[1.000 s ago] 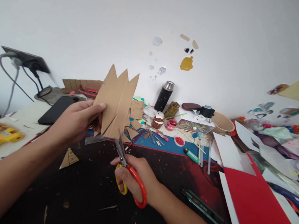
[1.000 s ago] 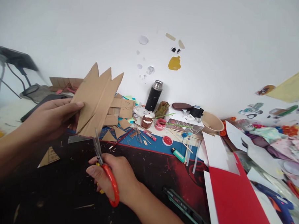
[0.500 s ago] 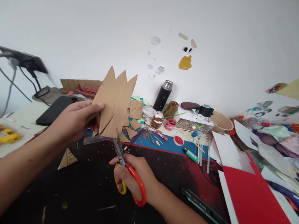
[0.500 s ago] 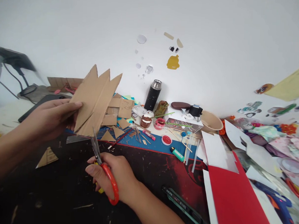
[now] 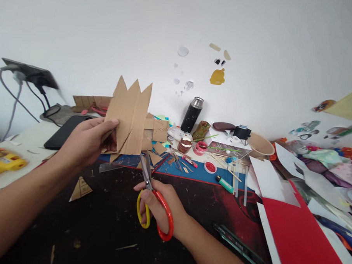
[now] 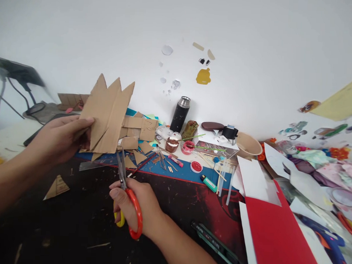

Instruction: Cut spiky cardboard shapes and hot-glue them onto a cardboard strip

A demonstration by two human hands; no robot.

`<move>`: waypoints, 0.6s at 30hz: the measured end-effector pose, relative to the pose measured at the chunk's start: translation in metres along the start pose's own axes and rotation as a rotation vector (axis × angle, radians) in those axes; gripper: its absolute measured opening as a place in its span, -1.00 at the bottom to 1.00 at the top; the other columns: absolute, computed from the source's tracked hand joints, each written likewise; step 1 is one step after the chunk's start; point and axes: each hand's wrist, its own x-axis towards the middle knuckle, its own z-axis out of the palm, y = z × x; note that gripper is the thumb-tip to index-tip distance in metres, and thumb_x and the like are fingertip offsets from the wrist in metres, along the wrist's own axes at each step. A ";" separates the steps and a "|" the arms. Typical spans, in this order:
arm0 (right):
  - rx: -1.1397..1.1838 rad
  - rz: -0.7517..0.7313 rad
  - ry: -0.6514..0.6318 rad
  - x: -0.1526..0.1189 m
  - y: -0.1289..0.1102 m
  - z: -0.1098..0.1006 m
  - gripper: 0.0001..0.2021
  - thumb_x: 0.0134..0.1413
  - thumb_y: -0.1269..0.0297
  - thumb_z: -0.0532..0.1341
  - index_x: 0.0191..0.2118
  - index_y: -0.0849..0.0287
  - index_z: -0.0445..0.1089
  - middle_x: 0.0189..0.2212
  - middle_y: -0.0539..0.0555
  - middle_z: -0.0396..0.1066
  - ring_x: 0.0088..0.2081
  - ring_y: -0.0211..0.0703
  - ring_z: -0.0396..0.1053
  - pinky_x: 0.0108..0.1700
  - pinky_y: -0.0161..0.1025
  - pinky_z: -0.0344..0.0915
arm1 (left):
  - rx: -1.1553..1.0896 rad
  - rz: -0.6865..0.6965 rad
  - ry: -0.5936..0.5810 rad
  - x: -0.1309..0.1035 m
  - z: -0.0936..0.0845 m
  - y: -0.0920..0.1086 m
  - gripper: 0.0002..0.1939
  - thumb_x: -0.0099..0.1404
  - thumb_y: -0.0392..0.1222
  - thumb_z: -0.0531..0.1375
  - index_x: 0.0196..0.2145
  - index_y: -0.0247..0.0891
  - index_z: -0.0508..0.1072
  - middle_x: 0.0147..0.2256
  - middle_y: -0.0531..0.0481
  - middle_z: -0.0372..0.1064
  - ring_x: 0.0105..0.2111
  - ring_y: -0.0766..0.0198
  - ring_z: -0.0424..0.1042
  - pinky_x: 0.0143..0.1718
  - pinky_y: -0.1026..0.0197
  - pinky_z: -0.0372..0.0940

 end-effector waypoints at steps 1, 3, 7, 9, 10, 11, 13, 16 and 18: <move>-0.001 0.001 0.000 0.000 0.000 0.000 -0.18 0.37 -0.56 0.34 0.16 0.23 0.56 -0.42 -0.02 0.48 -0.51 -0.19 0.50 -0.43 -0.29 0.45 | -0.003 0.010 0.012 0.000 0.000 0.000 -0.58 0.30 -0.01 0.43 -0.63 -0.16 0.47 -0.65 0.03 0.33 -0.69 0.29 0.28 -0.63 0.25 0.24; -0.005 0.003 0.001 0.000 0.000 0.001 -0.18 0.37 -0.56 0.33 0.16 0.22 0.55 -0.42 -0.02 0.48 -0.51 -0.19 0.49 -0.43 -0.30 0.44 | -0.009 0.027 0.030 0.000 0.000 -0.001 -0.57 0.30 0.00 0.44 -0.63 -0.16 0.47 -0.64 0.04 0.33 -0.67 0.30 0.28 -0.62 0.26 0.25; -0.039 0.001 -0.007 0.000 -0.002 0.001 -0.19 0.36 -0.58 0.32 0.15 0.19 0.55 -0.42 -0.04 0.46 -0.51 -0.20 0.48 -0.43 -0.30 0.43 | -0.010 0.054 0.047 -0.004 0.002 0.001 -0.57 0.30 -0.01 0.46 -0.63 -0.17 0.48 -0.62 0.04 0.34 -0.65 0.31 0.30 -0.60 0.26 0.27; -0.057 -0.004 -0.014 0.000 -0.004 0.001 -0.20 0.37 -0.58 0.30 0.14 0.19 0.54 -0.43 -0.04 0.46 -0.50 -0.19 0.48 -0.42 -0.29 0.43 | 0.005 0.073 0.043 -0.007 0.003 0.002 -0.56 0.33 -0.01 0.46 -0.62 -0.17 0.49 -0.62 0.04 0.36 -0.64 0.30 0.31 -0.59 0.26 0.28; -0.062 -0.007 -0.015 -0.001 -0.004 0.001 -0.19 0.38 -0.58 0.30 0.14 0.19 0.54 -0.43 -0.04 0.45 -0.50 -0.19 0.49 -0.42 -0.29 0.42 | 0.018 0.083 0.037 -0.009 0.004 0.003 -0.56 0.34 0.00 0.45 -0.62 -0.16 0.50 -0.61 0.03 0.37 -0.64 0.30 0.32 -0.59 0.25 0.28; -0.064 -0.009 -0.017 -0.001 -0.005 0.001 -0.19 0.38 -0.58 0.30 0.14 0.20 0.55 -0.43 -0.03 0.45 -0.50 -0.19 0.49 -0.42 -0.29 0.42 | 0.035 0.091 0.027 -0.011 0.004 0.003 -0.56 0.36 0.02 0.45 -0.60 -0.16 0.51 -0.60 0.02 0.39 -0.63 0.28 0.34 -0.58 0.25 0.29; -0.068 -0.009 -0.014 -0.001 -0.006 0.001 -0.17 0.37 -0.59 0.29 0.15 0.21 0.55 -0.43 -0.02 0.46 -0.50 -0.19 0.49 -0.43 -0.29 0.42 | 0.073 0.102 0.002 -0.014 0.004 0.001 -0.56 0.39 0.05 0.45 -0.57 -0.16 0.52 -0.58 0.01 0.42 -0.61 0.25 0.38 -0.56 0.23 0.33; -0.083 -0.010 -0.007 -0.001 -0.007 0.001 -0.17 0.37 -0.59 0.30 0.15 0.21 0.55 -0.43 -0.03 0.47 -0.51 -0.20 0.48 -0.42 -0.29 0.44 | 0.127 0.124 -0.033 -0.017 0.003 -0.002 -0.54 0.44 0.09 0.42 -0.55 -0.14 0.52 -0.59 0.02 0.43 -0.61 0.24 0.41 -0.56 0.23 0.34; -0.092 -0.007 -0.005 -0.001 -0.008 0.001 -0.18 0.37 -0.58 0.30 0.15 0.21 0.55 -0.43 -0.04 0.47 -0.51 -0.20 0.48 -0.41 -0.29 0.44 | 0.152 0.138 -0.051 -0.018 0.003 -0.004 -0.53 0.46 0.10 0.40 -0.55 -0.13 0.50 -0.61 0.04 0.40 -0.63 0.25 0.40 -0.56 0.23 0.30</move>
